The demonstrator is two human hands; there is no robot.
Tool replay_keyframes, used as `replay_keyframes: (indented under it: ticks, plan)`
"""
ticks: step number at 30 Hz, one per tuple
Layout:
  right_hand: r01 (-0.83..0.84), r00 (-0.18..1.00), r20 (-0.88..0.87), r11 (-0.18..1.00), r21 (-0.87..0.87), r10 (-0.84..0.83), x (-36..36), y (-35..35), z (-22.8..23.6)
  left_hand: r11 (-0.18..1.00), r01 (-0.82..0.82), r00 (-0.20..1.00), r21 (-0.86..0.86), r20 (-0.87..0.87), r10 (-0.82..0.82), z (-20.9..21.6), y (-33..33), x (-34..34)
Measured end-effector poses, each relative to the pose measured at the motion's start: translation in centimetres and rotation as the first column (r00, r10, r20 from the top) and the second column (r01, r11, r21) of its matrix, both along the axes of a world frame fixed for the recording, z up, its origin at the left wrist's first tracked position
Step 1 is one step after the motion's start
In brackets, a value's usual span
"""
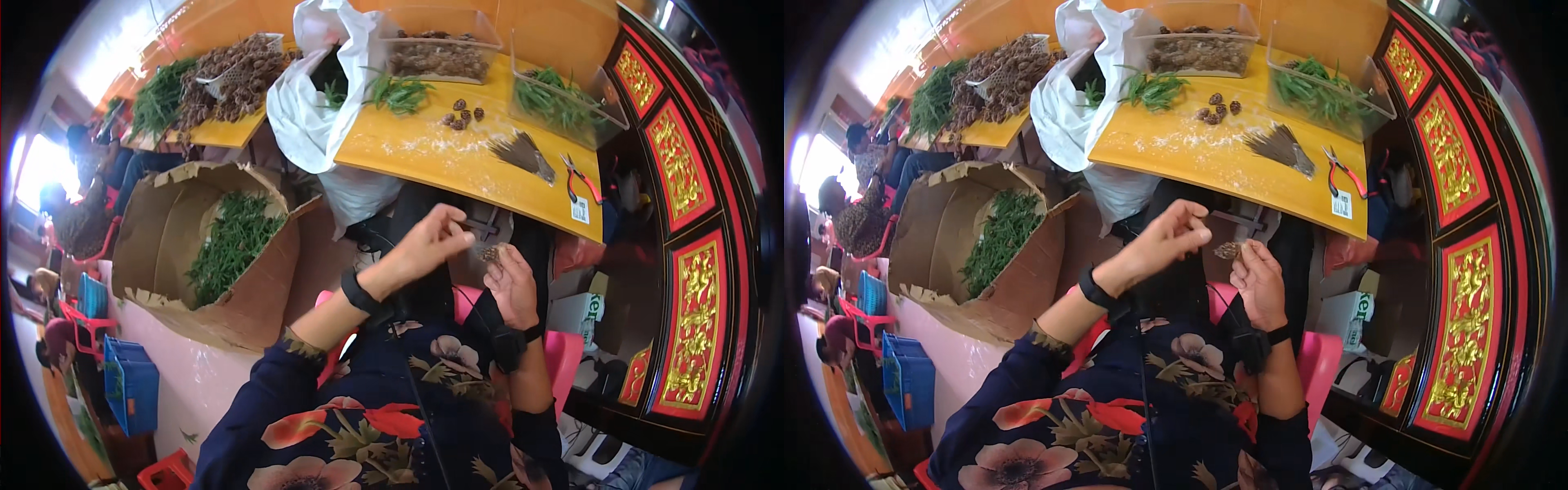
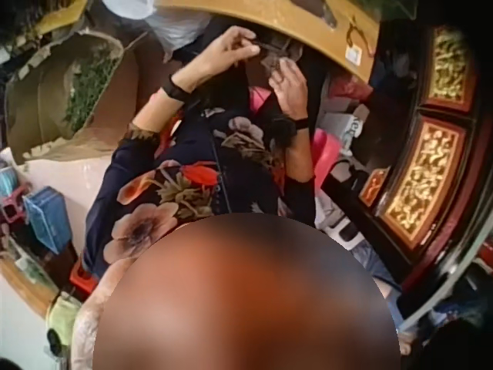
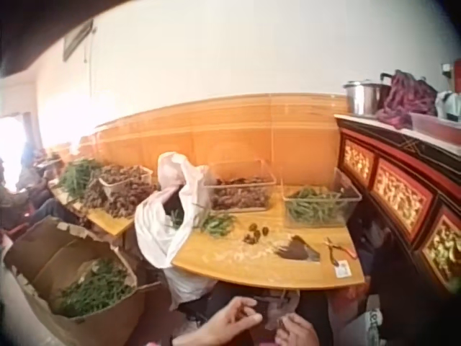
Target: Picking apart and trimming small green herb sprigs at a workstation.
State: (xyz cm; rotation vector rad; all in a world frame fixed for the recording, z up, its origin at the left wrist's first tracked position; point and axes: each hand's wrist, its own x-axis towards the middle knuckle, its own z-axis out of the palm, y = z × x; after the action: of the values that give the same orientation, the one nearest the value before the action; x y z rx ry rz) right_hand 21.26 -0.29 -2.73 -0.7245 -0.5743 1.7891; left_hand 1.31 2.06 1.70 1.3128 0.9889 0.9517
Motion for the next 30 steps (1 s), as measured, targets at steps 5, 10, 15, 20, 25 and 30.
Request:
replay_keyframes:
  ticks: [5,10,15,20,25,30]
  plan:
    - [0.007,0.991,-0.134,0.994,-0.11,-0.022,2.5,0.2,-3.9,0.982,-0.052,0.995,-0.18,-0.09,0.036,2.4,6.2,-3.3]
    - [-0.006,0.971,-0.236,0.982,-0.19,-0.04,2.6,1.1,-5.8,0.916,-0.372,0.912,-0.152,-0.241,0.331,2.2,17.1,-9.8]
    - [-0.076,0.927,-0.374,0.991,-0.106,0.031,4.0,1.7,-9.6,0.784,-0.465,0.471,0.411,-0.635,0.612,2.9,21.8,-11.4]
    - [-0.1,0.939,-0.34,0.986,-0.13,0.051,4.2,2.5,-9.2,0.819,-0.38,0.293,0.43,-0.784,0.548,2.1,25.0,-7.1]
    - [-0.07,0.947,-0.321,0.973,-0.219,-0.004,3.8,3.3,-8.5,0.798,-0.393,0.189,0.456,-0.81,0.556,-0.3,30.1,-6.7]
    - [-0.075,0.931,-0.362,0.958,-0.275,-0.031,4.2,3.3,-8.6,0.802,-0.47,0.192,0.368,-0.845,0.5,-4.1,34.6,-6.6]
